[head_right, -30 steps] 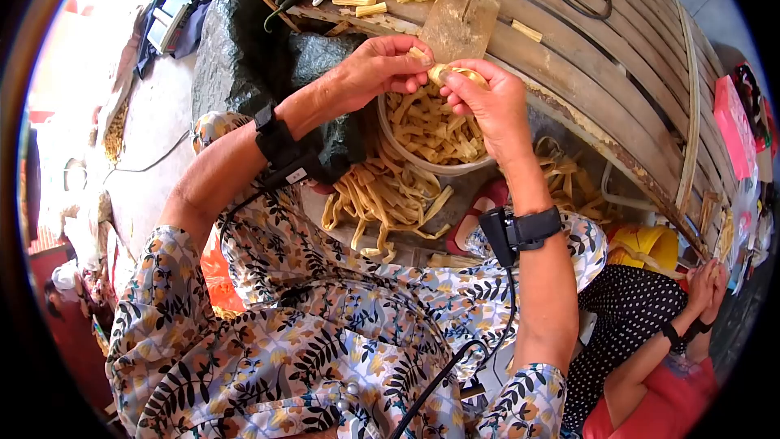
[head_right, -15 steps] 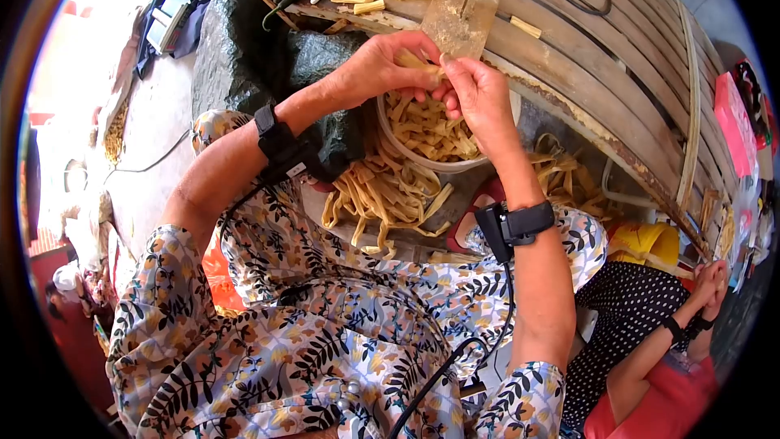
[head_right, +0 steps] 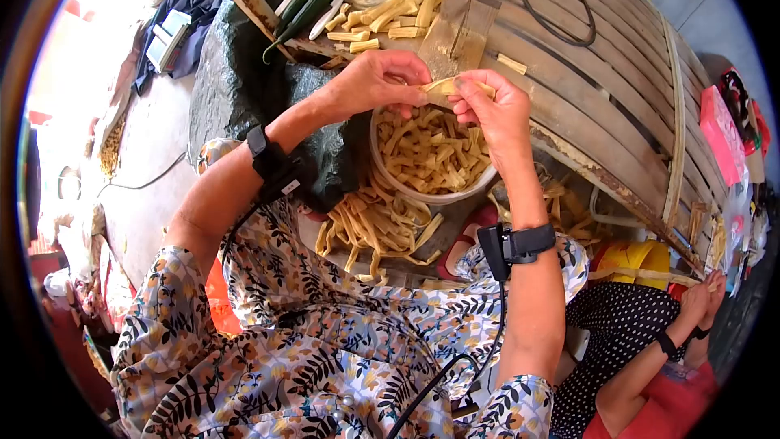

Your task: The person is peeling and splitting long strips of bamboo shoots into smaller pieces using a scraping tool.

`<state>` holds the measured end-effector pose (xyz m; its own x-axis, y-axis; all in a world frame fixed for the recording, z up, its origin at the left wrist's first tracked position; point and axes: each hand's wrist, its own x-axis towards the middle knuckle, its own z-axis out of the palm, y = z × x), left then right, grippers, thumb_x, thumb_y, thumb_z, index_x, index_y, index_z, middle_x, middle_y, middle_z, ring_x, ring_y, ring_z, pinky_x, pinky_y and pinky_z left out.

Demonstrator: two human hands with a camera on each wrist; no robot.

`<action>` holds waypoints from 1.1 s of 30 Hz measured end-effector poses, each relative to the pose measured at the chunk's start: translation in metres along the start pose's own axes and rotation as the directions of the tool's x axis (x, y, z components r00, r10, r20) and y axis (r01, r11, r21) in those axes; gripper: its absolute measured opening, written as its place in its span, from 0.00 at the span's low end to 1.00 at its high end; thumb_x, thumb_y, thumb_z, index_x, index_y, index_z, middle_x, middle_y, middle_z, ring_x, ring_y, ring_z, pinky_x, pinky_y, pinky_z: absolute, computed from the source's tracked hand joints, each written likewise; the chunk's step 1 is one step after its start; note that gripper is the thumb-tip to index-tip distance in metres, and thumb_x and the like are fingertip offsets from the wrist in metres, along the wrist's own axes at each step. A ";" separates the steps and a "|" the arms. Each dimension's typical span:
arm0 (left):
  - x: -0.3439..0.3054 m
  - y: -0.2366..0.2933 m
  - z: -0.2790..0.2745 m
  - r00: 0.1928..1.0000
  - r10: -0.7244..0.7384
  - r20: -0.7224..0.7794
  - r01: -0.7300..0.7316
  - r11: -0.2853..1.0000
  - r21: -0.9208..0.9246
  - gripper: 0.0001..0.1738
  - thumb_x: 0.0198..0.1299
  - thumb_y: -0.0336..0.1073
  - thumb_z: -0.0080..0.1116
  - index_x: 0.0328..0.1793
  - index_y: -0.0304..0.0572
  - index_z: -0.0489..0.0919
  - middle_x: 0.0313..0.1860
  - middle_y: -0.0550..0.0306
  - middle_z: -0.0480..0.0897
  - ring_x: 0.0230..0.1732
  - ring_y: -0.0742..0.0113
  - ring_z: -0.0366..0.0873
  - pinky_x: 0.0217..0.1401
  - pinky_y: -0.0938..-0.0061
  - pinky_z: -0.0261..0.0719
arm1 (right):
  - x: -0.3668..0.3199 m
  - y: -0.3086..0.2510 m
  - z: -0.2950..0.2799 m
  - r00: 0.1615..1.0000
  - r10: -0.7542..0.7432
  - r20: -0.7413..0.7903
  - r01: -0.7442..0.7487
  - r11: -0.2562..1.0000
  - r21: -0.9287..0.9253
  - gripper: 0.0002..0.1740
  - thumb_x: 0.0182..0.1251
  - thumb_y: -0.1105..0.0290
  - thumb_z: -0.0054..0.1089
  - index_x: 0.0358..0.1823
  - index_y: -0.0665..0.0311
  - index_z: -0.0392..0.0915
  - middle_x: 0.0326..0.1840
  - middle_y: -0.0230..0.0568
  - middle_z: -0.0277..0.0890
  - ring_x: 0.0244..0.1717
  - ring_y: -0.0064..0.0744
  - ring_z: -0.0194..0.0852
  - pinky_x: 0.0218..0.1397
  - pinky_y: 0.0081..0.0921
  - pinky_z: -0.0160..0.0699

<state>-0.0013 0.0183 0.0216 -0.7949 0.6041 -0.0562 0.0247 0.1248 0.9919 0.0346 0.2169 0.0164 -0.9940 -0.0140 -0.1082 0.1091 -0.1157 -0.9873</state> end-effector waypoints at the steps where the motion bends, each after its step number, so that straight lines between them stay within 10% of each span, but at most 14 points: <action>1: 0.005 0.001 -0.002 1.000 0.015 -0.021 -0.014 0.998 0.059 0.07 0.55 0.32 0.59 0.39 0.40 0.77 0.29 0.62 0.79 0.28 0.79 0.77 0.29 0.86 0.72 | 0.004 -0.001 -0.002 1.000 -0.030 0.001 0.030 1.000 -0.006 0.09 0.60 0.72 0.57 0.40 0.69 0.76 0.27 0.37 0.77 0.21 0.15 0.69 0.23 0.11 0.69; 14: 0.077 -0.007 -0.033 0.942 0.205 -0.267 -0.134 0.956 0.263 0.09 0.53 0.33 0.58 0.38 0.36 0.80 0.25 0.63 0.78 0.27 0.80 0.74 0.30 0.84 0.73 | 0.080 0.012 -0.004 0.934 -0.227 -0.276 0.249 0.967 0.049 0.09 0.58 0.73 0.58 0.37 0.72 0.78 0.25 0.38 0.77 0.20 0.17 0.69 0.24 0.12 0.69; 33: 0.079 -0.008 -0.037 0.934 0.165 -0.317 -0.072 0.956 0.285 0.09 0.52 0.32 0.60 0.39 0.36 0.80 0.26 0.62 0.79 0.27 0.81 0.74 0.31 0.85 0.74 | 0.082 0.013 0.001 0.933 -0.229 -0.278 0.243 0.970 0.016 0.08 0.58 0.75 0.57 0.37 0.73 0.78 0.24 0.38 0.77 0.20 0.18 0.70 0.23 0.14 0.69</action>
<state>-0.0868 0.0360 0.0130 -0.9307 0.3349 0.1470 0.2532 0.3000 0.9197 -0.0455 0.2128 -0.0053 -0.9526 0.2896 0.0931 -0.1359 -0.1315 -0.9820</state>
